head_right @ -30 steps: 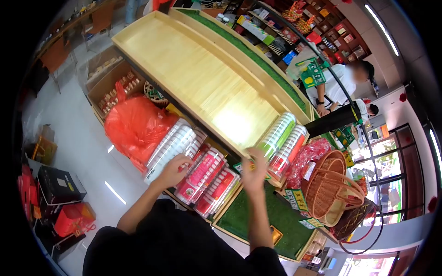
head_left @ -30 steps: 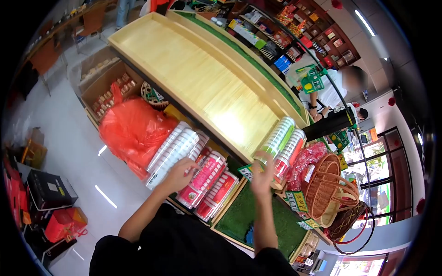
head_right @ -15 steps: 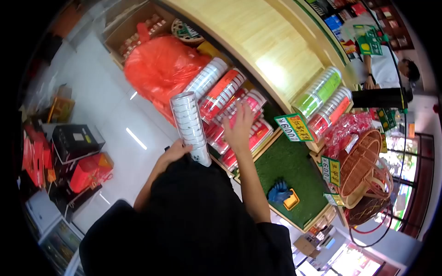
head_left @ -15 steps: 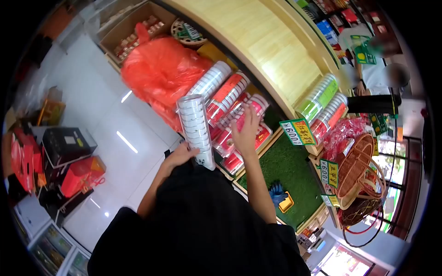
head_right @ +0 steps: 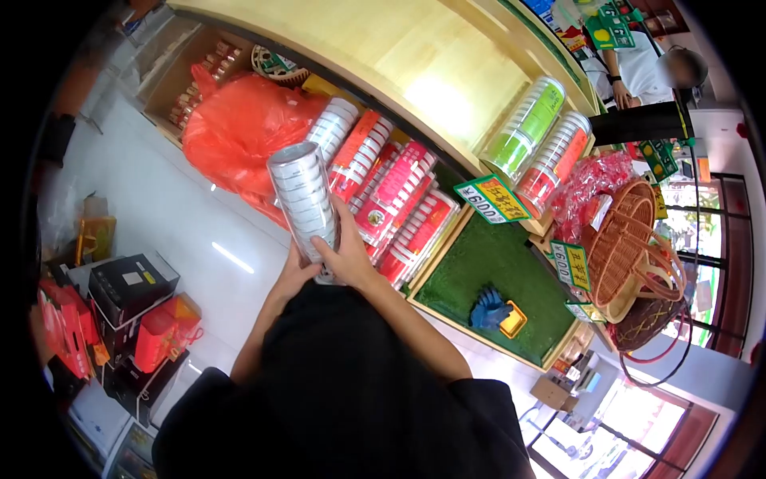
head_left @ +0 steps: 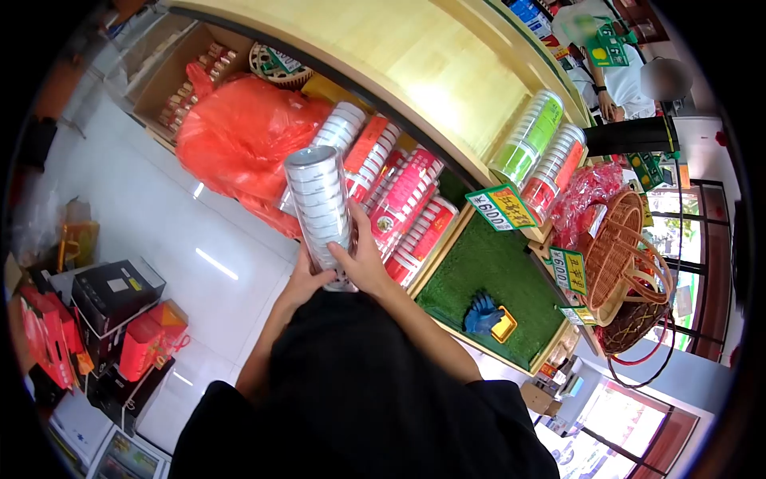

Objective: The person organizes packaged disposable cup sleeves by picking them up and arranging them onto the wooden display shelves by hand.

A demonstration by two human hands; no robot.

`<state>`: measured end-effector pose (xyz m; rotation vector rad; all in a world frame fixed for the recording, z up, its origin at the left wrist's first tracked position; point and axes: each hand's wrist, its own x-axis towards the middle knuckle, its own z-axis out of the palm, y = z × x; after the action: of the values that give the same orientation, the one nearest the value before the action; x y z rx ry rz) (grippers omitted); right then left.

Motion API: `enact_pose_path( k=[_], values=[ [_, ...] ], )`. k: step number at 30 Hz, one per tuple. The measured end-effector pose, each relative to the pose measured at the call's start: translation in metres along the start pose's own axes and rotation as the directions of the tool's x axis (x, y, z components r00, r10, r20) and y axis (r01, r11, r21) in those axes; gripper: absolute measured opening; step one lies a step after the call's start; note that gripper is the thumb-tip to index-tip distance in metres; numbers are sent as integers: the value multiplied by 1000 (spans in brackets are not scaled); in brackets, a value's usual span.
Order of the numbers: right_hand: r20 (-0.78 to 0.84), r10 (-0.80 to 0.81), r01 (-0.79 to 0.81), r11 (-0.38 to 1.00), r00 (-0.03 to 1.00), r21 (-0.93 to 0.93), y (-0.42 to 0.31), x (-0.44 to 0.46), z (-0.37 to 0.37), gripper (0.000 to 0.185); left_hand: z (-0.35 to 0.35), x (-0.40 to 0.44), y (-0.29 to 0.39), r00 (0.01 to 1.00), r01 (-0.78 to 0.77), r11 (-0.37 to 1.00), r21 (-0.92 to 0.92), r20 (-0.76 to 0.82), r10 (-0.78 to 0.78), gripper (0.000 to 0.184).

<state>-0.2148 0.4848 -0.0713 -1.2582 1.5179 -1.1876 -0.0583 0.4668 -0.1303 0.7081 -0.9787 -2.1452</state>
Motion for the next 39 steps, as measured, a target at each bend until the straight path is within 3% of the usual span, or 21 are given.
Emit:
enact_pose_path(
  k=[2, 4, 5, 8, 13, 16, 17, 18, 20, 22, 24, 26, 28, 30, 32, 34, 37, 38, 39],
  values=[
    [-27, 12, -11, 999, 1000, 38, -9, 4, 0, 92, 3, 2, 13, 995, -76, 997, 30, 66, 73, 103],
    [32, 145, -148, 980, 989, 131, -40, 8, -6, 94, 4, 0, 31, 990, -91, 993, 80, 112, 82, 105],
    [39, 141, -146, 978, 989, 149, -43, 12, -7, 103, 2, -3, 38, 994, -66, 995, 74, 95, 59, 105],
    [82, 148, -156, 981, 986, 114, -69, 20, -19, 104, 4, -11, 55, 993, -66, 991, 112, 101, 54, 105],
    [-75, -55, 61, 994, 996, 85, -107, 48, -48, 112, 15, 5, 86, 980, -76, 973, 218, 195, 33, 106],
    [-201, -140, 176, 969, 970, 172, -131, 68, -69, 109, 34, 18, 108, 956, -164, 928, 335, 285, 67, 108],
    [-178, -79, 114, 974, 981, 194, -150, 71, -78, 106, 41, 20, 114, 956, -121, 952, 280, 291, 36, 111],
    [-201, -204, 210, 978, 958, 8, -154, 79, -87, 100, 48, 25, 118, 951, -141, 948, 284, 307, 49, 111],
    [-250, -117, 161, 973, 961, 165, -165, 92, -104, 94, 57, 30, 125, 924, -287, 926, 247, 325, 200, 113],
    [-352, -69, 132, 978, 934, 159, -185, 103, -121, 90, 61, 33, 135, 931, -282, 914, 291, 313, 188, 120],
    [-380, -51, 122, 978, 924, 166, -186, 120, -144, 90, 66, 41, 144, 869, -402, 857, 321, 430, 246, 117],
    [-426, -47, 102, 989, 903, 108, -189, 132, -164, 87, 74, 54, 146, 845, -483, 787, 383, 440, 304, 113],
    [-452, -15, 46, 997, 892, 57, -188, 148, -186, 89, 87, 76, 148, 899, -376, 828, 415, 379, 218, 98],
    [-479, 5, 1, 1000, 878, 14, -188, 160, -205, 89, 100, 101, 150, 876, -459, 773, 438, 368, 311, 80],
    [-512, 23, -54, 998, 859, -45, -183, 174, -224, 89, 114, 121, 159, 889, -420, 770, 480, 389, 242, 80],
    [-559, -117, 19, 984, 821, -177, -167, 190, -248, 86, 126, 139, 164, 872, -454, 753, 476, 413, 264, 78],
    [-596, -271, -142, 821, 756, -553, -137, 210, -306, 83, 149, 158, 178, 867, -456, 719, 524, 446, 224, 74],
    [-596, -271, -143, 820, 756, -555, -137, 208, -319, 83, 155, 164, 183, 886, -418, 699, 580, 429, 175, 71],
    [-585, -188, -210, 812, 789, -545, -137, 205, -331, 86, 159, 177, 179, 831, -534, 610, 585, 494, 254, 70]
  ],
)
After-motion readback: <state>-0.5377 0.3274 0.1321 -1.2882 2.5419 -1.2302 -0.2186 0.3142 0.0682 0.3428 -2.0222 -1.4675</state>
